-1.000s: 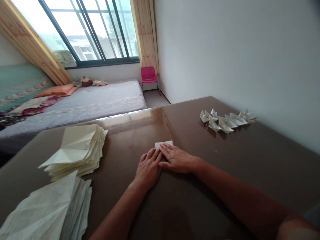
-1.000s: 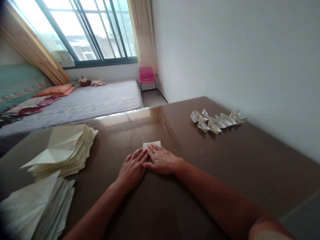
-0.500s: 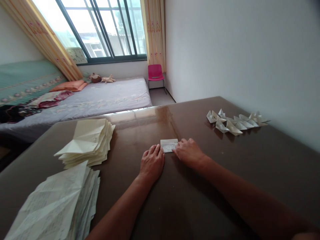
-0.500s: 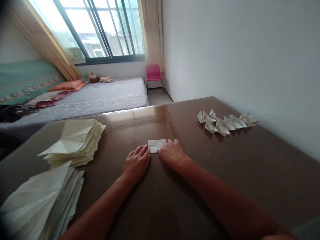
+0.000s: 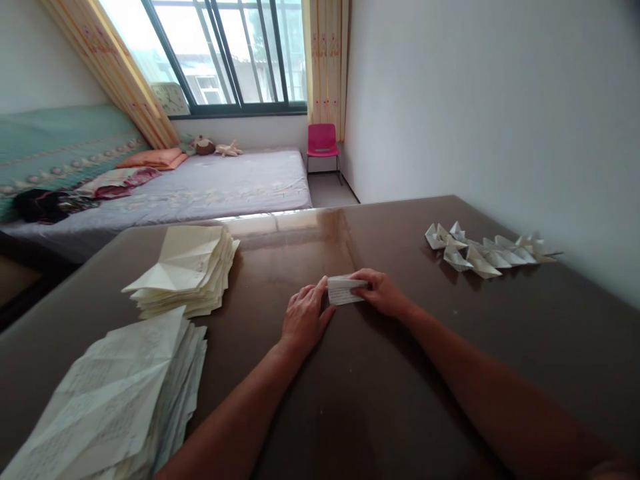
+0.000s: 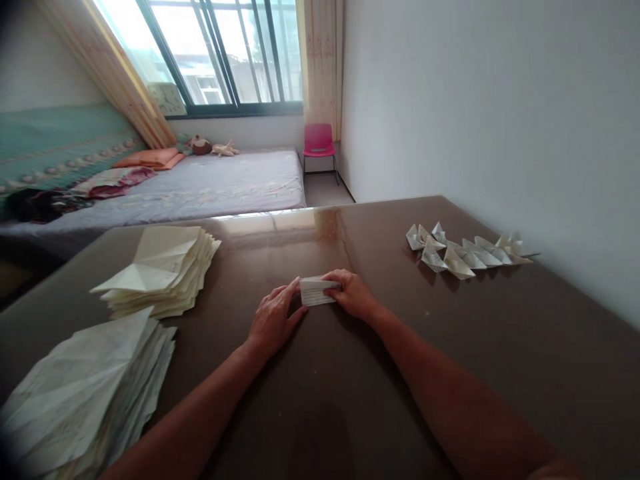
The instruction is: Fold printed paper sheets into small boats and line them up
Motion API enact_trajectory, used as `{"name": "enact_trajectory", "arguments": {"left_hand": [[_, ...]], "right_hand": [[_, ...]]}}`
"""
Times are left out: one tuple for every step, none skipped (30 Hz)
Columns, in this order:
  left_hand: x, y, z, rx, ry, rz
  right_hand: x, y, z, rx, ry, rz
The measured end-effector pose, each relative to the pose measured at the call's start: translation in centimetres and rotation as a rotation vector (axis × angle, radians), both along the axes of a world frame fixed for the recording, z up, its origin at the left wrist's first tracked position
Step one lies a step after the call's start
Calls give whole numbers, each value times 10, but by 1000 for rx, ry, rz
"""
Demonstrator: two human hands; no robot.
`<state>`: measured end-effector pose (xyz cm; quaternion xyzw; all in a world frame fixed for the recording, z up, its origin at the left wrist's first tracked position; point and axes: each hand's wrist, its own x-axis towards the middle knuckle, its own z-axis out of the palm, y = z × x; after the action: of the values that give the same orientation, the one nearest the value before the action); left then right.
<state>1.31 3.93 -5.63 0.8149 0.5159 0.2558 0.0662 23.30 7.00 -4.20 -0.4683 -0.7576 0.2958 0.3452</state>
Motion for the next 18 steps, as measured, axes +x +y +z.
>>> {"name": "enact_trajectory", "arguments": {"left_hand": [[0,0,0,16,-37,4],[-1,1,2,42,-75,10],[-1,0,3,76,-108,15],[-1,0,6,113,-130,15],[0,-1,7,144,-144,11],[0,-1,9,163,-153,3],[1,-2,10,162,-166,-12],[2,-3,11,140,-183,-32],[3,-4,11,100,-208,-51],[4,-4,11,51,-243,-66],[5,-4,11,-1,-281,-78],[5,-3,11,-49,-320,-86],[6,-2,11,-89,-352,-92],[6,-2,11,-114,-377,-95],[6,-1,12,-127,-392,-96],[6,0,12,-133,-398,-101],[5,0,12,-136,-394,-112],[5,-1,13,-134,-385,-125]], "right_hand": [[-2,0,0,41,93,8],[-4,0,0,84,173,8],[-6,0,-1,116,231,9],[-7,0,-1,131,266,13],[-8,0,-2,132,283,19],[-8,1,-3,118,289,37],[-7,1,-4,92,288,63],[-7,2,-4,60,284,90],[-6,2,-5,27,283,110],[-5,3,-5,-3,287,119],[-4,3,-4,-32,292,117],[-3,4,-4,-57,300,107],[-2,4,-3,-78,309,94],[-2,4,-3,-98,314,87],[-2,4,-3,-111,316,83],[-3,4,-3,-118,313,84],[-3,3,-3,-122,307,88],[-4,3,-4,-122,303,91]]}}
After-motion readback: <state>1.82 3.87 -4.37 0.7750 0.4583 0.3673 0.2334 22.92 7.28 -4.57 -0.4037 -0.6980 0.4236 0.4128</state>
